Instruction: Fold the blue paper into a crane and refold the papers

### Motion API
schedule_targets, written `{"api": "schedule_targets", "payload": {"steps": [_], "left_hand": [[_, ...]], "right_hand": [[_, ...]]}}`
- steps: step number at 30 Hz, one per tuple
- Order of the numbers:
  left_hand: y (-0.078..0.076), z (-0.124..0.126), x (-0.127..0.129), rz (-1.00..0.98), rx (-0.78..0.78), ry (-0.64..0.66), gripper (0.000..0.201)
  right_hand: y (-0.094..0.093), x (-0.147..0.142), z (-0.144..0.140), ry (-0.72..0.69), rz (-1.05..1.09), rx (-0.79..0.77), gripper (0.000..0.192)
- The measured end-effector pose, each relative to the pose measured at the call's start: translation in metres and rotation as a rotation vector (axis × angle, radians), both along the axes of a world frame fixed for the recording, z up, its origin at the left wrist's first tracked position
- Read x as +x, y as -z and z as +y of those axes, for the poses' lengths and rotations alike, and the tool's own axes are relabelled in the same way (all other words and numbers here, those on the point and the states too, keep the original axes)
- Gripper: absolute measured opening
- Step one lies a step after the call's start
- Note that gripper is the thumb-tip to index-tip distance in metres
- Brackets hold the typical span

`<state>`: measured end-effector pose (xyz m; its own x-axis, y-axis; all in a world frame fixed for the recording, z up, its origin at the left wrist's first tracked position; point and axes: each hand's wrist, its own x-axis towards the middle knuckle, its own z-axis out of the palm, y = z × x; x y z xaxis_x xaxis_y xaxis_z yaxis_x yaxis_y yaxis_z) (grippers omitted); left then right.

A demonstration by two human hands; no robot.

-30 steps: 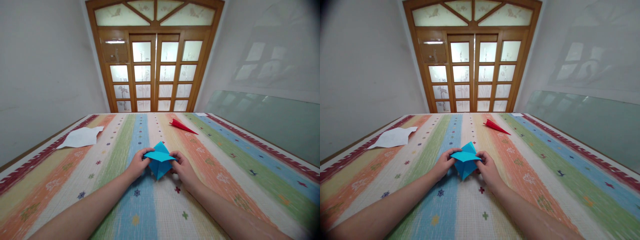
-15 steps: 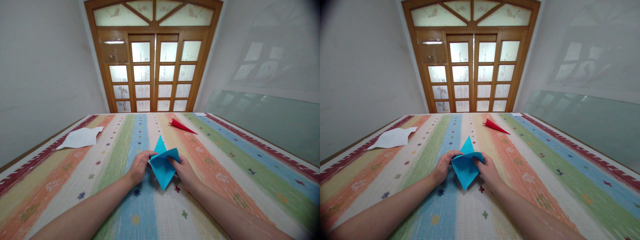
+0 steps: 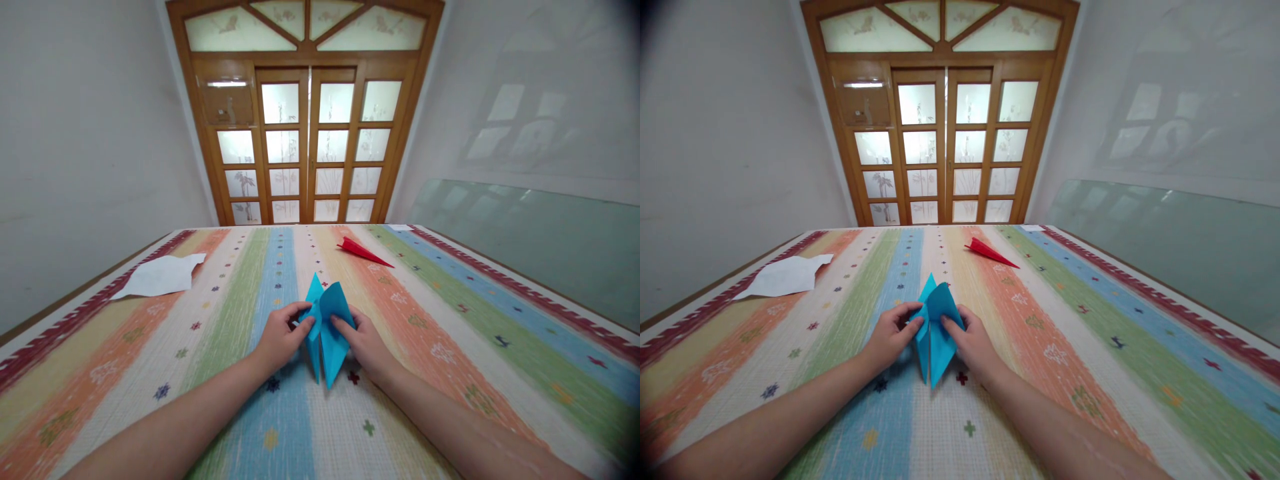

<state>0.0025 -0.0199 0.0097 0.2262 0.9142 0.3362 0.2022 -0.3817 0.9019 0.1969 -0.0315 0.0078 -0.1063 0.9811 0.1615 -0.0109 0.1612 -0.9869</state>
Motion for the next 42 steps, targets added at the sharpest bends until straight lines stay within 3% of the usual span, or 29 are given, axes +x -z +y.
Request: {"api": "schedule_targets", "payload": {"steps": [8, 16, 25, 30, 42], "left_hand": [[0.002, 0.004, 0.001, -0.082, -0.026, -0.005, 0.035], [0.001, -0.001, 0.002, -0.073, -0.068, 0.078, 0.047], [-0.009, -0.005, 0.011, -0.072, 0.020, -0.119, 0.023], [-0.010, 0.000, 0.008, -0.063, 0.008, -0.144, 0.019], [-0.017, 0.008, 0.001, -0.073, 0.002, -0.015, 0.027]], "right_hand": [[-0.003, -0.005, -0.008, -0.054, 0.020, 0.022, 0.037], [0.005, -0.002, 0.000, 0.047, -0.017, 0.047, 0.033], [-0.008, -0.011, -0.015, 0.004, -0.280, 0.287, 0.036], [-0.009, -0.010, -0.016, 0.027, -0.372, 0.355, 0.042], [-0.010, -0.007, -0.015, 0.049, -0.373, 0.354, 0.038]]}}
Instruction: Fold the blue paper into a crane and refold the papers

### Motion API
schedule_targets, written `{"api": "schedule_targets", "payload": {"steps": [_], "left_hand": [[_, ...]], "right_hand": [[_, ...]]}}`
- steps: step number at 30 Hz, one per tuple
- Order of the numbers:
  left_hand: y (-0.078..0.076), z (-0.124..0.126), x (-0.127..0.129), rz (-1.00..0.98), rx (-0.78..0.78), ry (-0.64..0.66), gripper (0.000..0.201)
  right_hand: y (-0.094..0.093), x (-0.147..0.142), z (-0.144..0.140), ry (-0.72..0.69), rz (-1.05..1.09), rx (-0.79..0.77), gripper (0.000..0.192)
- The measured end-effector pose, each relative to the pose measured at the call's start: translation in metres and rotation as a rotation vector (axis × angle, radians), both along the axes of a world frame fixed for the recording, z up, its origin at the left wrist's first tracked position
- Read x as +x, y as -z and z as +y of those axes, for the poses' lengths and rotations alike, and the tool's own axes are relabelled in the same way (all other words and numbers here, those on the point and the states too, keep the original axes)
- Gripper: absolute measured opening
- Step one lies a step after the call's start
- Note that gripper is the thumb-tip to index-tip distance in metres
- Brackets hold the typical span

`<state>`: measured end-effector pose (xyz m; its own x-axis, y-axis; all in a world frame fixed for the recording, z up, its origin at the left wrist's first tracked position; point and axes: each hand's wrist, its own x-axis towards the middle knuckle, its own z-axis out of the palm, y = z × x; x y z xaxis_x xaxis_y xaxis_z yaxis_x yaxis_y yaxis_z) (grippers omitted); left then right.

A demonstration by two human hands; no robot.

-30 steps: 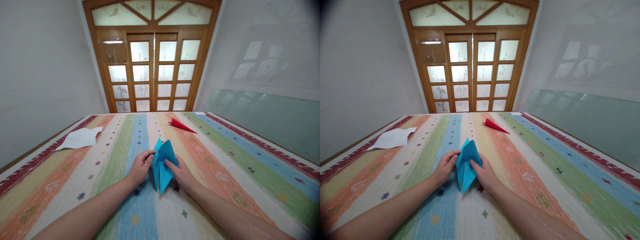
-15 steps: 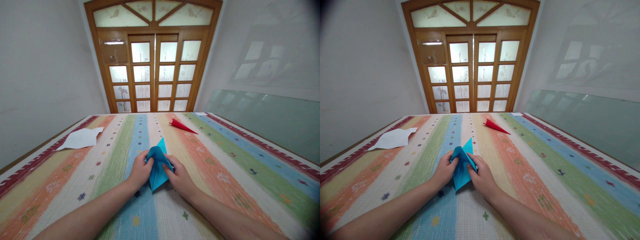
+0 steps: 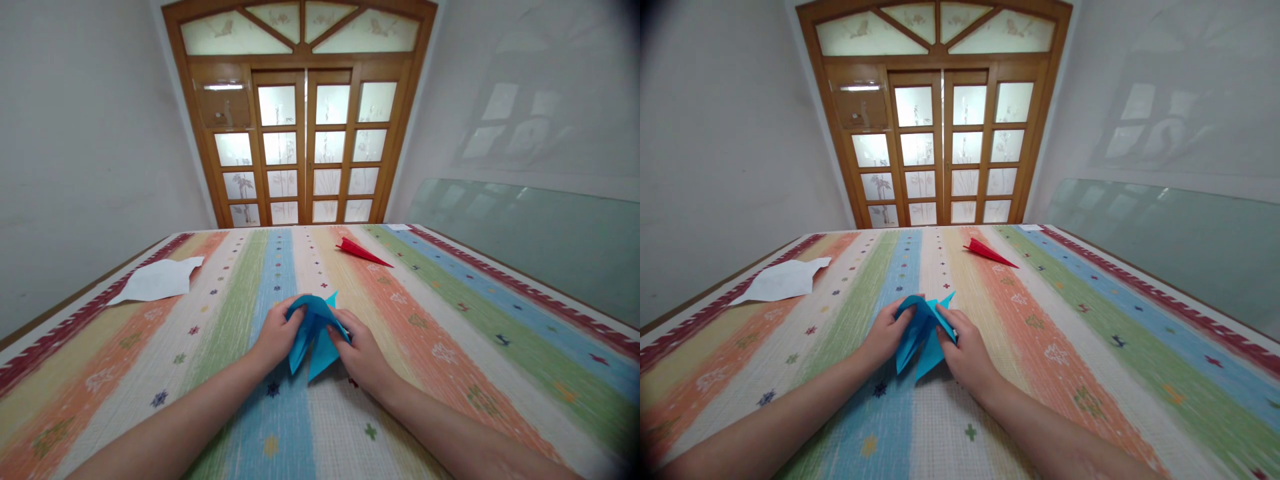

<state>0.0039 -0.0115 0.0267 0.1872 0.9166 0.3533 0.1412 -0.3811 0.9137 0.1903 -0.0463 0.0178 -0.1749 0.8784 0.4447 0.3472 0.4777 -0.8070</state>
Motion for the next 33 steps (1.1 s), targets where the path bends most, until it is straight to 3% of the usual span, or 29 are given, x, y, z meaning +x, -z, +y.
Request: {"api": "schedule_targets", "payload": {"steps": [10, 17, 25, 33], "left_hand": [[-0.014, -0.002, -0.005, 0.149, 0.099, 0.010, 0.032], [-0.014, -0.003, -0.007, 0.319, 0.208, -0.068, 0.032], [-0.015, 0.001, -0.012, 0.431, 0.300, -0.041, 0.051], [-0.010, 0.004, -0.012, 0.394, 0.311, 0.067, 0.083]], "right_hand": [[0.001, 0.000, 0.001, -0.016, -0.013, 0.018, 0.035], [0.003, 0.002, 0.002, -0.001, -0.034, 0.038, 0.040], [0.004, 0.001, 0.002, 0.000, -0.024, 0.017, 0.045], [0.009, 0.005, 0.008, 0.048, 0.049, -0.071, 0.048]]}}
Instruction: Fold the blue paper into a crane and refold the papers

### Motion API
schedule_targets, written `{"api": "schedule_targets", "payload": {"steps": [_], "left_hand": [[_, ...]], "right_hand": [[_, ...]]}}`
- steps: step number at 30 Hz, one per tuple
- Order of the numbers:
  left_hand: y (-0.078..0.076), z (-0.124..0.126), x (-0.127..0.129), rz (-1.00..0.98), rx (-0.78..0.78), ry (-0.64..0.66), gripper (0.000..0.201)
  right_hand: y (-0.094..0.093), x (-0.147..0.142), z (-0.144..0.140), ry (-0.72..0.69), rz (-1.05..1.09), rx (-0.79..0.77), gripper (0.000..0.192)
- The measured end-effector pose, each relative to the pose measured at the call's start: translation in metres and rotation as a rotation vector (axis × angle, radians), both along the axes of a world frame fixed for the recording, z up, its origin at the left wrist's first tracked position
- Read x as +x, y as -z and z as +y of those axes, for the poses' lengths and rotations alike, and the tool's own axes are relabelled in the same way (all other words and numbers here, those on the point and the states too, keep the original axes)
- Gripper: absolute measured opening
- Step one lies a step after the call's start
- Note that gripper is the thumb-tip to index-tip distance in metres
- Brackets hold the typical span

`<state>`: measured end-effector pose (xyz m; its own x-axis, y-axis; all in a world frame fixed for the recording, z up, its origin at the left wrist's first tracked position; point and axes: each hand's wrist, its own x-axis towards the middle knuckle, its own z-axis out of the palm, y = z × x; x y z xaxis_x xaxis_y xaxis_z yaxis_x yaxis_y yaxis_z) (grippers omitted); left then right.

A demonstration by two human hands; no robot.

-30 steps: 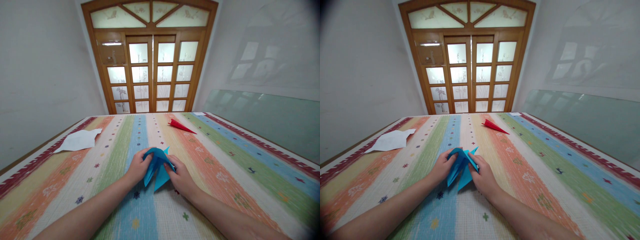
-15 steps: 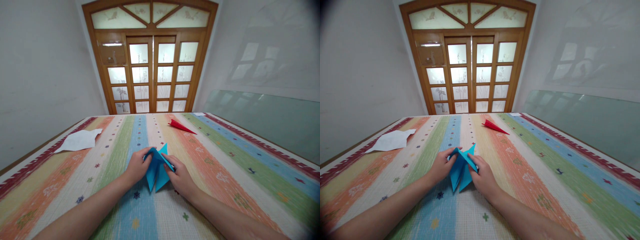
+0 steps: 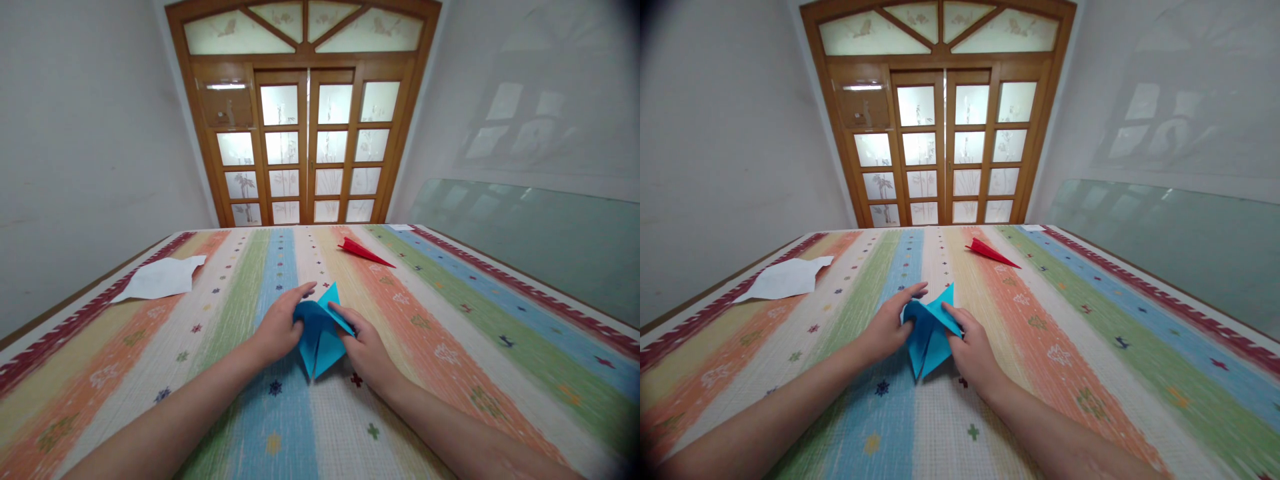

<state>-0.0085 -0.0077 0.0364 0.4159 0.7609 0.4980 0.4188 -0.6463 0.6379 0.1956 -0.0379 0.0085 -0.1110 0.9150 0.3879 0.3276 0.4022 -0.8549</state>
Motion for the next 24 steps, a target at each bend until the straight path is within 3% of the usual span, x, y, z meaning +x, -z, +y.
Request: {"api": "schedule_targets", "payload": {"steps": [8, 15, 20, 24], "left_hand": [[0.012, 0.006, 0.005, -0.141, -0.241, -0.112, 0.062], [0.013, 0.003, 0.007, -0.080, -0.092, -0.123, 0.055], [0.016, 0.004, 0.005, -0.107, -0.130, -0.194, 0.043], [0.010, 0.002, 0.001, -0.208, -0.177, -0.216, 0.036]], "right_hand": [[-0.002, -0.002, -0.003, -0.029, 0.020, 0.007, 0.045], [-0.002, -0.003, -0.005, -0.064, -0.024, 0.071, 0.051], [-0.004, -0.004, -0.009, -0.067, -0.078, 0.148, 0.061], [-0.009, -0.009, -0.017, -0.092, -0.124, 0.180, 0.061]]}}
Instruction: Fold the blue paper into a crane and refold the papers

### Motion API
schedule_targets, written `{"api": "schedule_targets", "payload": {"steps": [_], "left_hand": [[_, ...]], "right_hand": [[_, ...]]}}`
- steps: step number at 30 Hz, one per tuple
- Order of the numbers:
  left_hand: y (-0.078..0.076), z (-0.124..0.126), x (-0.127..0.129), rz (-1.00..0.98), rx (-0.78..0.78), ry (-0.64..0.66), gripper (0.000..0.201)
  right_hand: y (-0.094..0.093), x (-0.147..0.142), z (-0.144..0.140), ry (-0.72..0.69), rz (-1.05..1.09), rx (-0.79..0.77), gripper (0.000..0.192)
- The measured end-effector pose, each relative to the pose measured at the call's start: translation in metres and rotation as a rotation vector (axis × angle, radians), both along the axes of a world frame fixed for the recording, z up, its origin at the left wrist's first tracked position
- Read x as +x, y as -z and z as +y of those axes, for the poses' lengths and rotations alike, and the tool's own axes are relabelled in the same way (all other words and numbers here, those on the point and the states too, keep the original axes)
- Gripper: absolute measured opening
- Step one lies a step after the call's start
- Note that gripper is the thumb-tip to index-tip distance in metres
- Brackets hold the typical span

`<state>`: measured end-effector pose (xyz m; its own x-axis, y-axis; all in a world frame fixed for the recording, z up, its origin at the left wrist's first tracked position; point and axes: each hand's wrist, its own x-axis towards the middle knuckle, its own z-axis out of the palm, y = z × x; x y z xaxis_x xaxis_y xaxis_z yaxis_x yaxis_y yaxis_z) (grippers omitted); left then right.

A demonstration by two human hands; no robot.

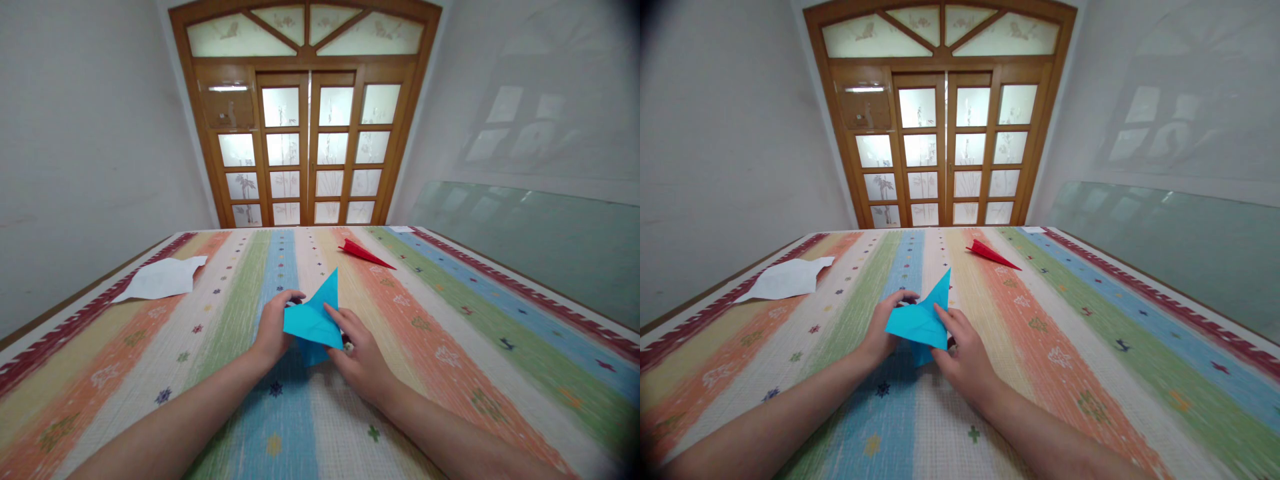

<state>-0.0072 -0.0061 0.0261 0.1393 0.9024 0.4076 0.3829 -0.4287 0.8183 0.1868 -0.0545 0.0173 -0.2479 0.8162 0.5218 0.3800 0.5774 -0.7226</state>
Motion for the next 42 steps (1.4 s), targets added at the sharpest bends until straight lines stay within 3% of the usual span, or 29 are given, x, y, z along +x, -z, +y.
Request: {"api": "schedule_targets", "payload": {"steps": [5, 10, 14, 17, 22, 24, 27, 31, 33, 42], "left_hand": [[-0.008, -0.002, -0.004, -0.083, 0.010, -0.028, 0.027], [-0.012, -0.003, -0.004, -0.025, 0.054, -0.033, 0.028], [-0.015, -0.002, -0.001, 0.036, 0.077, -0.044, 0.028], [-0.015, -0.002, 0.001, -0.019, 0.055, 0.038, 0.029], [-0.007, -0.001, 0.004, -0.290, -0.158, 0.144, 0.053], [-0.002, 0.000, 0.006, -0.375, -0.261, 0.179, 0.049], [0.007, 0.001, 0.011, -0.513, -0.419, 0.274, 0.057], [0.010, -0.001, 0.016, -0.639, -0.541, 0.381, 0.071], [0.009, -0.004, 0.018, -0.647, -0.557, 0.391, 0.068], [0.014, -0.007, 0.022, -0.412, -0.332, 0.193, 0.044]], "right_hand": [[-0.001, -0.005, -0.008, -0.031, -0.080, 0.013, 0.069], [-0.001, -0.007, -0.010, -0.043, -0.083, -0.016, 0.072], [-0.002, -0.006, -0.006, -0.055, 0.077, -0.131, 0.057], [0.001, -0.003, 0.001, -0.071, 0.277, -0.290, 0.048], [0.013, 0.003, 0.013, -0.061, 0.646, -0.594, 0.033], [0.015, 0.003, 0.016, -0.050, 0.764, -0.636, 0.030], [0.016, 0.002, 0.016, -0.071, 0.853, -0.654, 0.029], [0.016, 0.000, 0.017, -0.065, 0.834, -0.675, 0.031], [0.017, -0.001, 0.018, -0.063, 0.813, -0.680, 0.035], [0.012, -0.004, 0.007, -0.193, 0.614, -0.680, 0.044]]}}
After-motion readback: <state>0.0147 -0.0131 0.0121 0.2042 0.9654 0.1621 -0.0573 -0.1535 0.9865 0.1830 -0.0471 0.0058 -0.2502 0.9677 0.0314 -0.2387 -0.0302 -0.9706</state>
